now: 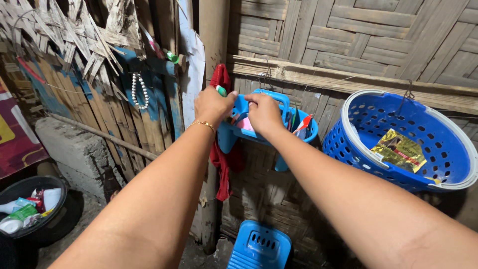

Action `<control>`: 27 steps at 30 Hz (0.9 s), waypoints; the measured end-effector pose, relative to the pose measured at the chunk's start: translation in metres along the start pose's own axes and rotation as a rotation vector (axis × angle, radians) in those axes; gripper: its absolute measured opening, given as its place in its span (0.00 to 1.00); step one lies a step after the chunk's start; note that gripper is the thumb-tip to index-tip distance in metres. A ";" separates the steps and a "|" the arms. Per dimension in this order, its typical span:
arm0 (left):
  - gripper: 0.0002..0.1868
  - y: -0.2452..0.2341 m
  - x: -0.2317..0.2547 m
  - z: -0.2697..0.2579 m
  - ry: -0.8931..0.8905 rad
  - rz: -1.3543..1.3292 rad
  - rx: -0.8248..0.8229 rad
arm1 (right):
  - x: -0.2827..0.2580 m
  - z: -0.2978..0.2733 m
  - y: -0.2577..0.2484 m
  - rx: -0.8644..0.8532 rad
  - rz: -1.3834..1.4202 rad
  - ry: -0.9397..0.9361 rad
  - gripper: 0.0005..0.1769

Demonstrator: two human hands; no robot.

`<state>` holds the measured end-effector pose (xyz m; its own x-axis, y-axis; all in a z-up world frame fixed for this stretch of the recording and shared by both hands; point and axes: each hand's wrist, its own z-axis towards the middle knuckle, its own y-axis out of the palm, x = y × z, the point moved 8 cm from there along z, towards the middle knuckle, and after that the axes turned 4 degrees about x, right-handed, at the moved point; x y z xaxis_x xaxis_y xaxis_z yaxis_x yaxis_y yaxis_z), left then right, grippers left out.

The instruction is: The person pours water from a blue plastic cup into a white toilet bowl, then uses a red-handled brush to scrub the interior. They later reach into a wall-mounted blue basket and handle toothbrushes and a tube of toothpaste.

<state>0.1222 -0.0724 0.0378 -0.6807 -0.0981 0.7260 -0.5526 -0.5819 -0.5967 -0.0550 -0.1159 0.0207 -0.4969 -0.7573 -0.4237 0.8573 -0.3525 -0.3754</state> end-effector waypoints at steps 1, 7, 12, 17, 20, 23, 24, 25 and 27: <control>0.40 0.002 0.000 -0.003 0.005 -0.023 -0.001 | 0.000 -0.001 -0.001 0.004 0.013 -0.005 0.14; 0.49 0.004 0.003 -0.026 0.027 -0.153 0.066 | 0.000 -0.010 -0.012 0.025 -0.035 0.025 0.13; 0.45 -0.003 0.006 -0.053 0.121 -0.183 0.148 | 0.004 -0.021 -0.025 0.005 -0.034 0.097 0.12; 0.46 -0.009 0.005 -0.082 0.267 -0.127 0.297 | 0.001 -0.029 -0.038 0.043 -0.049 0.067 0.12; 0.43 -0.004 -0.016 -0.083 0.064 -0.285 0.361 | 0.007 -0.032 -0.041 0.020 -0.038 0.123 0.11; 0.37 -0.002 -0.021 -0.077 0.041 -0.264 0.451 | 0.007 -0.032 -0.046 0.005 -0.046 0.095 0.11; 0.36 -0.001 -0.019 -0.072 0.063 -0.240 0.458 | 0.006 -0.032 -0.047 -0.001 -0.043 0.087 0.11; 0.34 0.000 -0.019 -0.066 0.086 -0.217 0.464 | 0.006 -0.033 -0.047 -0.008 -0.039 0.081 0.11; 0.34 0.006 -0.015 -0.053 0.118 -0.191 0.423 | 0.008 -0.032 -0.047 -0.026 -0.028 0.101 0.11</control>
<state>0.1041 -0.0318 0.0054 -0.6496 0.1202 0.7507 -0.4452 -0.8606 -0.2474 -0.1033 -0.0876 0.0084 -0.5324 -0.6879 -0.4933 0.8399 -0.3569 -0.4089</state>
